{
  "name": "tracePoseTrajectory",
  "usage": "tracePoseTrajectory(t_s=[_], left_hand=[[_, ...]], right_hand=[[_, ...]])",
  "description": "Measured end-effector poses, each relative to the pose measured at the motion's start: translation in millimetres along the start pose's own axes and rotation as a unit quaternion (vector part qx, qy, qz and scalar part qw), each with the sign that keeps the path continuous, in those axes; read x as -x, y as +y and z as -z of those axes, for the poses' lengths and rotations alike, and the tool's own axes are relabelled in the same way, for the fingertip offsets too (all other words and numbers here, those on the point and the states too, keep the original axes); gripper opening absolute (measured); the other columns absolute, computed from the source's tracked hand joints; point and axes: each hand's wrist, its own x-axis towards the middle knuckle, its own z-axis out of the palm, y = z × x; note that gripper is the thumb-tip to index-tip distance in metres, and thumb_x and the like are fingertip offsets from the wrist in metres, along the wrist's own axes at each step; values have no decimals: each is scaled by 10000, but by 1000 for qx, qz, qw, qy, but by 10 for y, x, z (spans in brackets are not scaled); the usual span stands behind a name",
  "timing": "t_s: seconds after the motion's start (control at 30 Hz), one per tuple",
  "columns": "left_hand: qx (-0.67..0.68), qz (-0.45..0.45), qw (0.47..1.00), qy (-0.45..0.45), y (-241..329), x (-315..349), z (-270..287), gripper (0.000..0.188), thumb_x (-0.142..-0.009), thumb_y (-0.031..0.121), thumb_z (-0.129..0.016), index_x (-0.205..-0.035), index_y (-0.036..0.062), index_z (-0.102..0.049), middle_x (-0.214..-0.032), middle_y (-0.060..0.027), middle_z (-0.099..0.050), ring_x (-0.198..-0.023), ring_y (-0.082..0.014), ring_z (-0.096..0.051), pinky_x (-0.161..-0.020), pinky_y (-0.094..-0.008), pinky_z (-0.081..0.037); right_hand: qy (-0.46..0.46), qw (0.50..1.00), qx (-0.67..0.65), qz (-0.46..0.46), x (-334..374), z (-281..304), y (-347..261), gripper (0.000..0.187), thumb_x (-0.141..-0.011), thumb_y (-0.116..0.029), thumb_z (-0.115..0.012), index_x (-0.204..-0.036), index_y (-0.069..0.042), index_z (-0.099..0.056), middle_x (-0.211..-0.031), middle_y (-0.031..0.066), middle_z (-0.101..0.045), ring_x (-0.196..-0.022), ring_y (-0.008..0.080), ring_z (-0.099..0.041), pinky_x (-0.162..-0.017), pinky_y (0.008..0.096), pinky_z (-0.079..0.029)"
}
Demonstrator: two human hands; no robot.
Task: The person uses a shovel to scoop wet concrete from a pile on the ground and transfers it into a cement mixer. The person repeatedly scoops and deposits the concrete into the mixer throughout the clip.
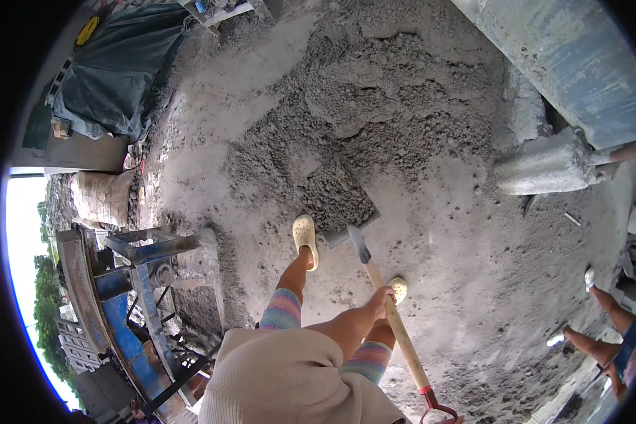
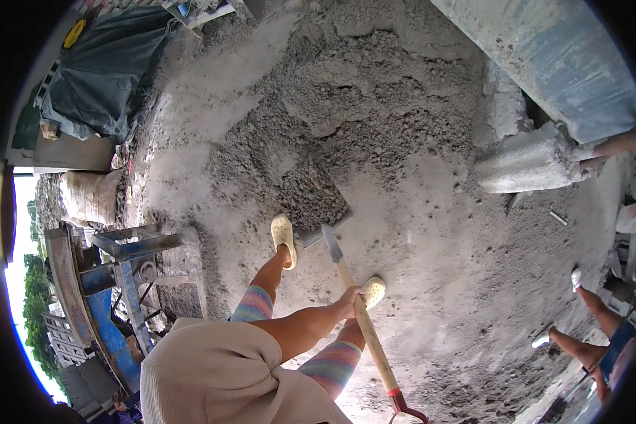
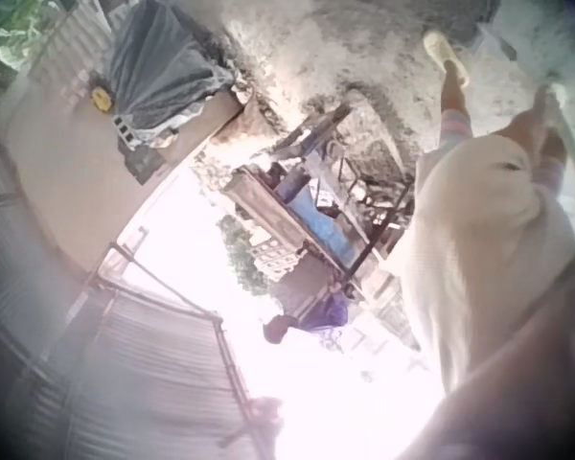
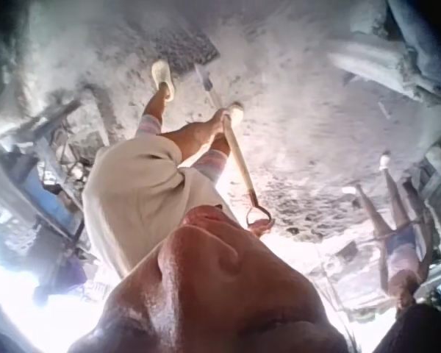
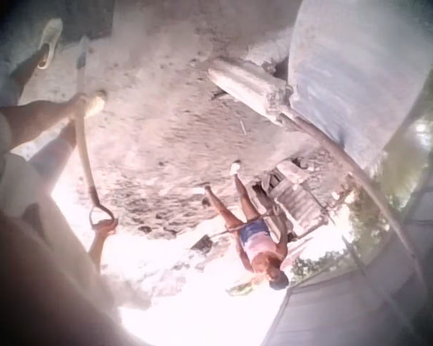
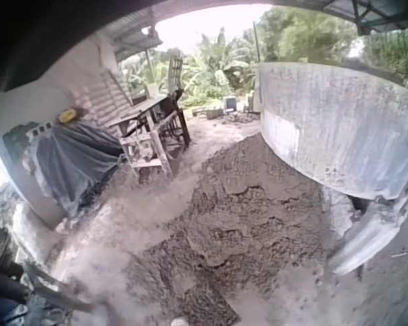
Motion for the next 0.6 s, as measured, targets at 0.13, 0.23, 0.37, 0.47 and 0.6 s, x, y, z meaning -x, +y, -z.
tracePoseTrajectory(t_s=[0.13, 0.23, 0.37, 0.47, 0.6], left_hand=[[29, 53, 997, -50, -739, 1374, -623, 176, -584, -11, -590, -642, 59, -439, -558, -73, -450, -496, -212, -471, -476, -350, -406], [-7, 114, 993, -34, -981, 1243, -402, 115, -594, 100, -543, -627, 107, -433, -572, -25, -433, -519, -168, -467, -519, -325, -400], [0, 108, 991, -74, -862, 1474, -272, 122, -601, 85, -542, -604, 94, -420, -554, -35, -426, -517, -172, -466, -517, -306, -409], [22, 39, 995, -95, -215, 1619, -79, 114, -603, 84, -542, -609, 87, -428, -560, -41, -433, -518, -174, -467, -514, -299, -417], [71, -133, 988, -30, 1031, 1901, 270, 119, -563, 125, -545, -575, 63, -444, -534, -62, -447, -503, -190, -470, -494, -318, -395]], right_hand=[[33, 999, -5, 28, 764, 1018, -773, 412, -721, -499, -427, -490, -187, -288, -400, -27, -257, -379, 139, -283, -361, 295, -252], [-47, 997, 54, 0, 624, 1303, -1078, 422, -725, -538, -390, -502, -189, -308, -394, -14, -279, -370, 134, -286, -343, 279, -251], [-61, 994, 72, 61, 893, 274, -1150, 424, -726, -531, -390, -507, -175, -319, -404, -16, -283, -372, 130, -292, -344, 271, -256], [-113, 984, 90, 102, 1058, -663, -1021, 426, -727, -526, -390, -510, -165, -327, -411, -18, -286, -374, 127, -296, -345, 266, -259], [-199, 965, 105, 135, 1296, -1919, -577, 429, -728, -520, -389, -515, -151, -338, -421, -21, -291, -376, 123, -301, -346, 258, -263]])
